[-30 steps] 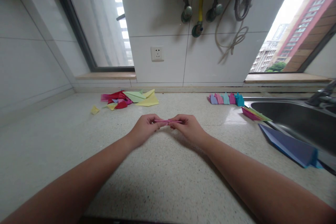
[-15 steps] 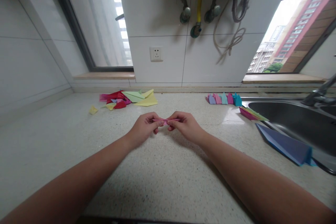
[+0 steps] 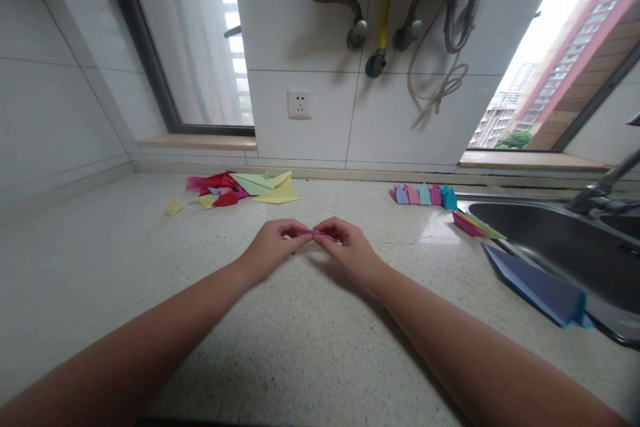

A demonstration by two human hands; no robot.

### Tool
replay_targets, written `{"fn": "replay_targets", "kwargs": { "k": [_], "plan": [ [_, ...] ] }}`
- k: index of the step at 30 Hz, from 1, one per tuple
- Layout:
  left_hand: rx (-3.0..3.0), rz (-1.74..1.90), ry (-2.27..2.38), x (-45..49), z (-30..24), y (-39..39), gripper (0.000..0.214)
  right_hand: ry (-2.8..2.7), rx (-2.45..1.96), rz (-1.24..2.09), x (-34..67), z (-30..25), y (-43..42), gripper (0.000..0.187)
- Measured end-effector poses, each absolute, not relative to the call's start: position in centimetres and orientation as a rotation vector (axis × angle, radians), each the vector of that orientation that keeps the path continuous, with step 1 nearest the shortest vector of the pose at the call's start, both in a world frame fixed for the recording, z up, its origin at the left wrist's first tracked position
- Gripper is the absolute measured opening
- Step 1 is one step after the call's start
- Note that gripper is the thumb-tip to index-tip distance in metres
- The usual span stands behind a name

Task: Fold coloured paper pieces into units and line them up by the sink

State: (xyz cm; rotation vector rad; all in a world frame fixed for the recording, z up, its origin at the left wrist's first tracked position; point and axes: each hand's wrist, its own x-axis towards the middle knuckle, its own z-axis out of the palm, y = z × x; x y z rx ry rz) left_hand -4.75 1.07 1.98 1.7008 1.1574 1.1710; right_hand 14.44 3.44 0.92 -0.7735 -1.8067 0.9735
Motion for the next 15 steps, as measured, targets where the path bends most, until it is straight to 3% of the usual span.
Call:
{"fn": "replay_targets", "kwargs": {
  "k": [5,15],
  "plan": [
    [1.835,1.201,1.249,-4.54,2.15,0.79,0.024,-1.939,-0.862,0.663,14.8,1.42,3.17,0.013],
    [1.727,1.253,1.214,-4.43,2.06,0.99,0.02,-1.674,-0.862,1.095,14.31,1.09,3.55,0.025]
  ]
}}
